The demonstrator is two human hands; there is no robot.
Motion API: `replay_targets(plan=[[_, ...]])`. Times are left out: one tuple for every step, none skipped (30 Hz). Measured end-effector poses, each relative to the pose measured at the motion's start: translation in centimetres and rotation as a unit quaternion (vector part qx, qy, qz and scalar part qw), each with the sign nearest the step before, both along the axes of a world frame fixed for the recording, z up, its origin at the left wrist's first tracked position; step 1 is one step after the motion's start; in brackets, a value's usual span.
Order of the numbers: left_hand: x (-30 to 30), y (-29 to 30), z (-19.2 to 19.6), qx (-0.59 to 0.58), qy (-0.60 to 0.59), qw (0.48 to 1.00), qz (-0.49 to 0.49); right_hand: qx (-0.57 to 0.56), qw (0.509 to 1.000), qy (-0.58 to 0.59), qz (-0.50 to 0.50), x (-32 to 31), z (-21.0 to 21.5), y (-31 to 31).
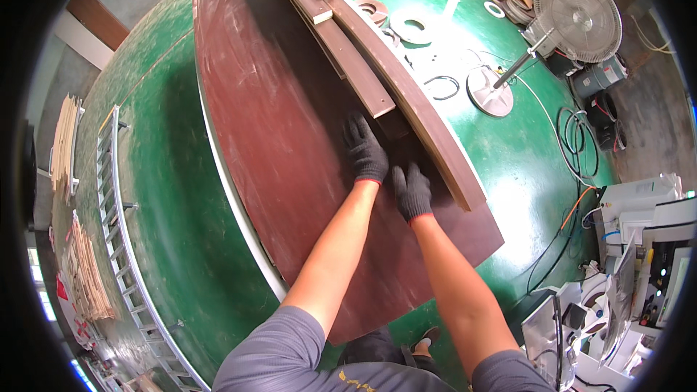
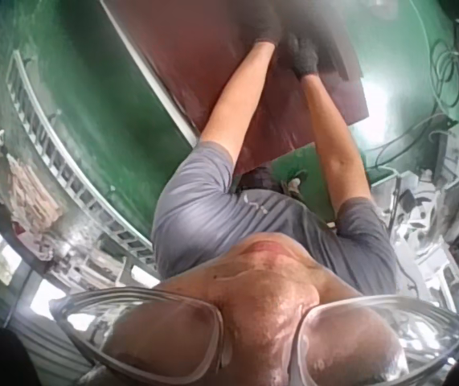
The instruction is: The person picks up wooden boards from a table, feeds them one by one into an industrial edge-banding machine, and operates a touchscreen control panel.
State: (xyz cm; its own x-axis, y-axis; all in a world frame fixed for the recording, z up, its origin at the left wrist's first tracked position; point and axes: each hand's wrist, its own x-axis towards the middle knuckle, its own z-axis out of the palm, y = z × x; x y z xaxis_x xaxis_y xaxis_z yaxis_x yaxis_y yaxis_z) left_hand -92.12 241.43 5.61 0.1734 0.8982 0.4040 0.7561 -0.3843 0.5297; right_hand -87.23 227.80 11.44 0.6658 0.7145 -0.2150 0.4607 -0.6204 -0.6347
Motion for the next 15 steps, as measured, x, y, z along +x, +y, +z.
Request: replay_targets(plan=[[0.1,-0.4,0.4,-0.010,-0.039,0.999,-0.010,-0.015,1.000,0.008,-0.020,0.4,0.0,1.6],[-0.4,-0.4,-0.3,0.002,-0.053,0.999,0.002,-0.004,1.000,-0.006,-0.012,0.1,-0.3,3.2],[-1.1,-0.2,-1.6,0.015,-0.067,0.998,0.015,0.008,1.000,-0.020,-0.003,-0.5,-0.8,4.7],[-1.7,0.0,-2.8,0.029,-0.081,0.996,0.027,0.021,0.999,-0.034,0.006,-0.7,-1.1,6.2],[-3.1,0.3,-3.8,0.041,-0.053,0.996,0.058,-0.032,0.999,0.018,0.031,-1.1,-0.9,8.0],[-3.9,0.1,-3.3,0.009,-0.091,0.996,0.024,-0.017,0.999,0.013,0.028,-1.6,-0.5,9.1],[-4.9,0.0,-2.8,-0.022,-0.128,0.992,-0.009,-0.001,1.000,0.009,0.025,-2.3,-0.1,10.2],[-5.6,-0.4,-0.9,-0.054,-0.165,0.983,-0.050,0.014,1.000,0.003,0.014,-2.2,0.0,11.0],[-4.8,-1.5,3.7,-0.251,-0.175,0.948,-0.091,0.013,0.999,-0.021,-0.023,0.8,-1.6,11.2],[-7.7,0.3,2.0,-0.236,-0.312,0.911,-0.133,0.042,0.998,-0.034,0.010,0.1,-2.6,12.9],[-8.5,1.2,2.4,-0.282,-0.422,0.854,-0.111,0.059,0.997,-0.051,0.023,1.1,-5.2,13.4],[-9.5,2.2,3.1,-0.320,-0.526,0.784,-0.079,0.075,0.994,-0.066,0.042,0.7,-5.4,13.7],[-9.6,3.9,3.8,-0.327,-0.578,0.743,-0.083,0.104,0.991,-0.080,0.038,0.5,-5.5,13.3],[-9.8,5.2,5.4,-0.320,-0.549,0.765,-0.105,0.090,0.992,-0.064,0.053,-0.5,-4.3,12.7],[-10.6,7.7,4.7,-0.287,-0.498,0.812,-0.100,0.083,0.992,-0.049,0.077,-2.2,-1.9,12.5]])
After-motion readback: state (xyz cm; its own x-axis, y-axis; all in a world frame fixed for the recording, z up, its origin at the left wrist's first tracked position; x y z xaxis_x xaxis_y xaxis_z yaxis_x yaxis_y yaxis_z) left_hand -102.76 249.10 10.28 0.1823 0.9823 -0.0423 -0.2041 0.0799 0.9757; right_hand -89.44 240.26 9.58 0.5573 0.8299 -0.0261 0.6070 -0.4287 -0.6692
